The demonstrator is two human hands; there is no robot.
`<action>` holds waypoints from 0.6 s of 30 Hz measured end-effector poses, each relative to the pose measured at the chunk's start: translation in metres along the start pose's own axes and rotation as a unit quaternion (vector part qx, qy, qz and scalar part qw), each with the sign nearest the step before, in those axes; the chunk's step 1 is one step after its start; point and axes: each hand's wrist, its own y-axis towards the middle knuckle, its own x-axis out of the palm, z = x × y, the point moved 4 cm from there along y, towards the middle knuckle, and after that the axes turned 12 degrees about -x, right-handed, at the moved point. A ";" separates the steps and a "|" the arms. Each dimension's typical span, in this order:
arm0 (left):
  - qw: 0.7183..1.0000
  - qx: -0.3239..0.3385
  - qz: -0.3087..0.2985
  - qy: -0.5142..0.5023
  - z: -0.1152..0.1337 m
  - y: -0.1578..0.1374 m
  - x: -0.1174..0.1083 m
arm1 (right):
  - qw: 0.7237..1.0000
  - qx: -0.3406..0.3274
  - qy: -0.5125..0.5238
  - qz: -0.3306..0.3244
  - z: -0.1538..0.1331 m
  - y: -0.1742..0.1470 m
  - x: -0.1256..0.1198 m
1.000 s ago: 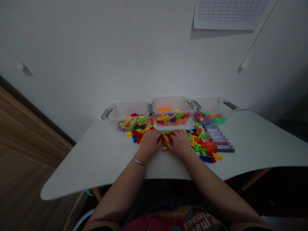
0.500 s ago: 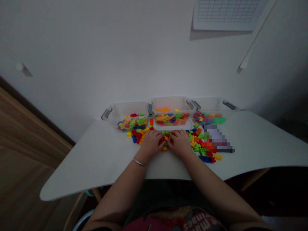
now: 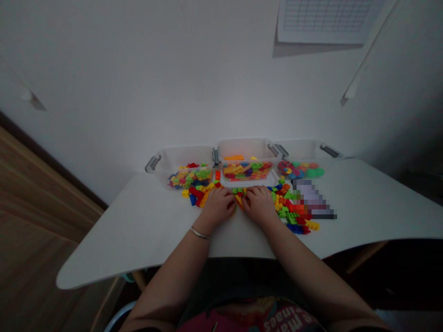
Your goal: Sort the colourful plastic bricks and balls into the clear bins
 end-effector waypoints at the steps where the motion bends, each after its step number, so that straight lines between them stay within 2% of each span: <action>1: 1.000 -0.006 0.001 0.002 -0.001 0.000 0.000 | 1.000 -0.007 0.000 -0.002 -0.001 0.000 -0.001; 9: 0.998 -0.057 0.008 0.010 -0.004 0.000 0.000 | 1.000 -0.011 0.018 -0.017 -0.003 -0.001 0.001; 18: 0.994 -0.084 0.025 -0.063 -0.010 0.001 0.001 | 0.999 0.010 0.045 0.010 0.001 0.000 -0.004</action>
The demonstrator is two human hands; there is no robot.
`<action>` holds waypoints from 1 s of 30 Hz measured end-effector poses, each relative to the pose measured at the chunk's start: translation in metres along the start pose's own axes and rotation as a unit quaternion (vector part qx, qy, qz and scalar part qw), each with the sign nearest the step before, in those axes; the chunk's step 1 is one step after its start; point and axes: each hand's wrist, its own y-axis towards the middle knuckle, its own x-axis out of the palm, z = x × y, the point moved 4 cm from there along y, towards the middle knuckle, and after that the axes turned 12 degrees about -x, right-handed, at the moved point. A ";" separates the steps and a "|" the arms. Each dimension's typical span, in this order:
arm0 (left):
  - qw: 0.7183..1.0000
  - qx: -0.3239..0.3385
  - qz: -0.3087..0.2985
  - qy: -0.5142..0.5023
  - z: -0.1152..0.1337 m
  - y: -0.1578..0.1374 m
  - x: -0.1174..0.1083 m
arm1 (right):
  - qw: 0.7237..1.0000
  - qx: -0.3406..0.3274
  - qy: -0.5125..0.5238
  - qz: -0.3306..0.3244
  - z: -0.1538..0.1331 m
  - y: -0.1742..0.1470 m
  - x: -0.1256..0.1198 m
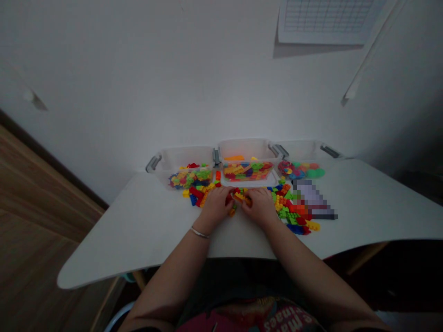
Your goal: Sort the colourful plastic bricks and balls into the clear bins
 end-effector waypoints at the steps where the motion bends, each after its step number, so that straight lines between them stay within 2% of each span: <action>1: 1.000 0.004 -0.004 -0.009 0.000 0.000 0.000 | 1.000 0.000 0.006 0.002 0.000 0.000 0.000; 7: 0.999 0.023 0.006 -0.039 0.000 0.002 -0.002 | 0.998 -0.017 0.062 0.019 0.002 0.000 0.004; 12: 0.999 0.031 0.007 -0.023 0.001 0.003 -0.004 | 0.994 -0.021 0.098 0.042 0.004 -0.001 0.005; 16: 1.000 0.019 0.007 -0.007 0.000 0.003 -0.003 | 0.986 -0.029 0.137 0.090 0.006 -0.002 0.005; 19: 1.000 0.010 0.005 -0.007 -0.001 0.002 -0.003 | 0.968 -0.018 0.192 0.158 0.012 0.003 -0.001; 22: 1.000 -0.005 0.000 -0.003 -0.003 0.002 -0.003 | 0.943 0.002 0.227 0.244 0.023 0.018 -0.018; 25: 1.000 -0.013 0.004 -0.007 -0.007 0.001 -0.004 | 0.929 -0.003 0.206 0.308 0.035 0.040 -0.039; 28: 1.000 -0.014 0.006 -0.012 -0.010 -0.001 -0.005 | 0.930 -0.014 0.176 0.323 0.048 0.067 -0.053; 30: 1.000 -0.016 0.006 -0.011 -0.012 -0.002 -0.006 | 0.946 -0.001 0.156 0.283 0.055 0.085 -0.052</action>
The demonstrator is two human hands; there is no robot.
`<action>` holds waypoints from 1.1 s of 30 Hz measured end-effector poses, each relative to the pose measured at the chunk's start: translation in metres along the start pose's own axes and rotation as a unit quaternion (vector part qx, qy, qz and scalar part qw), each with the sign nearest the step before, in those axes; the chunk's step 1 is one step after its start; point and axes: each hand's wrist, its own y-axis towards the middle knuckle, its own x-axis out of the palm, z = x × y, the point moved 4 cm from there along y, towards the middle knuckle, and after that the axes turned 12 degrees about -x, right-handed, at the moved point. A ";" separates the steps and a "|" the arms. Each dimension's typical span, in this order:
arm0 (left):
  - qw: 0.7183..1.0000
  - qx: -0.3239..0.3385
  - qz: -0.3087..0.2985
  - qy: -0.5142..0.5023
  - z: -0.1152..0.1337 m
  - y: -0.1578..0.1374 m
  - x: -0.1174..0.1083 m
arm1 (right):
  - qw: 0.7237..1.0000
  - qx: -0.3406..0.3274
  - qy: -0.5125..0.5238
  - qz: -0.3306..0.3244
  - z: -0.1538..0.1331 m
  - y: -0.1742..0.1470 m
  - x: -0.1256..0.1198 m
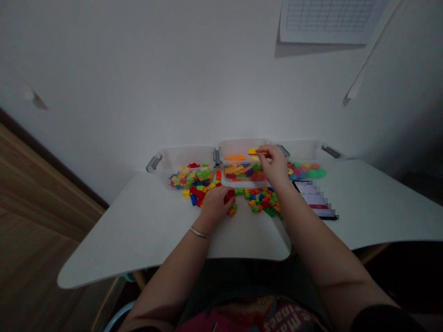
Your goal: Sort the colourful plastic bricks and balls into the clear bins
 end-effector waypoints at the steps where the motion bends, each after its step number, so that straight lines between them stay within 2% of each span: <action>1: 1.000 -0.001 0.000 0.001 -0.001 0.000 0.000 | 0.999 0.008 -0.019 -0.043 0.004 0.005 0.007; 4: 1.000 0.002 0.003 0.007 -0.003 -0.002 -0.001 | 0.971 0.033 -0.081 -0.221 0.010 0.012 0.030; 6: 1.000 0.004 0.005 0.011 -0.003 -0.002 -0.001 | 0.944 0.045 -0.118 -0.305 0.009 0.011 0.040; 11: 1.000 0.010 0.004 0.013 -0.001 -0.002 -0.001 | 0.905 0.006 -0.217 -0.367 -0.003 0.008 0.041; 14: 1.000 0.012 0.004 0.014 0.000 -0.003 -0.001 | 0.903 -0.008 -0.228 -0.363 -0.005 0.007 0.041; 17: 1.000 0.007 0.006 0.003 -0.002 -0.002 -0.002 | 0.922 0.001 -0.196 -0.333 -0.001 0.007 0.041; 19: 1.000 -0.004 0.007 -0.017 -0.004 -0.001 -0.002 | 0.949 0.000 -0.138 -0.282 -0.001 0.008 0.038; 22: 0.998 -0.031 0.007 -0.048 -0.007 0.002 -0.001 | 0.985 -0.006 -0.048 -0.164 -0.004 0.006 0.026; 24: 0.997 -0.045 0.009 -0.058 -0.006 0.003 0.000 | 0.996 -0.004 -0.014 -0.091 -0.011 -0.001 0.017; 26: 0.997 -0.050 0.014 -0.063 -0.004 0.005 0.001 | 0.998 0.007 0.015 -0.053 -0.021 -0.013 0.012; 28: 0.997 -0.047 0.020 -0.066 0.000 0.006 0.000 | 0.997 0.028 0.047 -0.055 -0.031 -0.031 0.013; 33: 0.996 -0.015 0.031 -0.080 0.008 0.009 -0.001 | 0.983 0.103 0.096 -0.122 -0.044 -0.086 0.032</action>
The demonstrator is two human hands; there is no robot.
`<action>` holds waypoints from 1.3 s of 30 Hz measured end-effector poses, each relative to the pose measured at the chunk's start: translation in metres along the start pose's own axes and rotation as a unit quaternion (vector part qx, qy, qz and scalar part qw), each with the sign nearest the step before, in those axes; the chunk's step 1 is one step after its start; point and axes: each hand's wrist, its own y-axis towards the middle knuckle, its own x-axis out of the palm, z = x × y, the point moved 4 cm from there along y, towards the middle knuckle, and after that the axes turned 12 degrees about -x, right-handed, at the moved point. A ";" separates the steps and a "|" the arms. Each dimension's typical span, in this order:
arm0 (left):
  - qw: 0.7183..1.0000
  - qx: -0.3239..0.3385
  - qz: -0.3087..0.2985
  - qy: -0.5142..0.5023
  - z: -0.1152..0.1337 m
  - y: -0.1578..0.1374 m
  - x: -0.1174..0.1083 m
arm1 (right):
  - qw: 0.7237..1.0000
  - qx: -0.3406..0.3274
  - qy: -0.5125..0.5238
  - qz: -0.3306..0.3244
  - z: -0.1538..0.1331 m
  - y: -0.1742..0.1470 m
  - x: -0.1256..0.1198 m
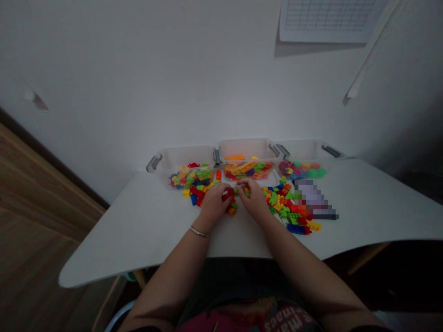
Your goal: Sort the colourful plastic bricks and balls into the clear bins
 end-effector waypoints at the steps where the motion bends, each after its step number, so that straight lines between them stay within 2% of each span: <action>1: 1.000 0.005 0.001 -0.004 0.001 0.000 0.000 | 1.000 0.012 0.010 -0.018 0.002 -0.007 0.006; 5: 1.000 0.016 -0.007 -0.013 0.000 0.000 0.002 | 0.997 0.032 0.026 -0.071 0.006 -0.022 0.018; 9: 0.999 0.035 -0.023 -0.018 0.002 -0.002 0.003 | 0.997 0.034 0.041 -0.058 0.009 -0.021 0.017; 17: 0.999 0.031 -0.028 -0.012 0.004 -0.002 0.006 | 0.997 0.018 0.056 -0.055 0.014 -0.021 0.016; 23: 1.000 0.013 -0.007 0.006 -0.002 0.000 0.006 | 0.998 -0.037 0.035 -0.044 0.005 -0.015 0.007; 27: 0.999 -0.008 0.008 0.032 -0.003 0.000 -0.001 | 0.998 -0.058 0.010 -0.011 -0.001 -0.003 -0.008; 34: 0.998 -0.028 0.011 0.051 -0.008 -0.004 -0.010 | 0.990 -0.043 -0.070 0.115 0.007 0.036 -0.064; 39: 0.998 -0.026 0.016 0.053 -0.013 -0.008 -0.012 | 0.987 -0.025 -0.095 0.125 0.029 0.069 -0.077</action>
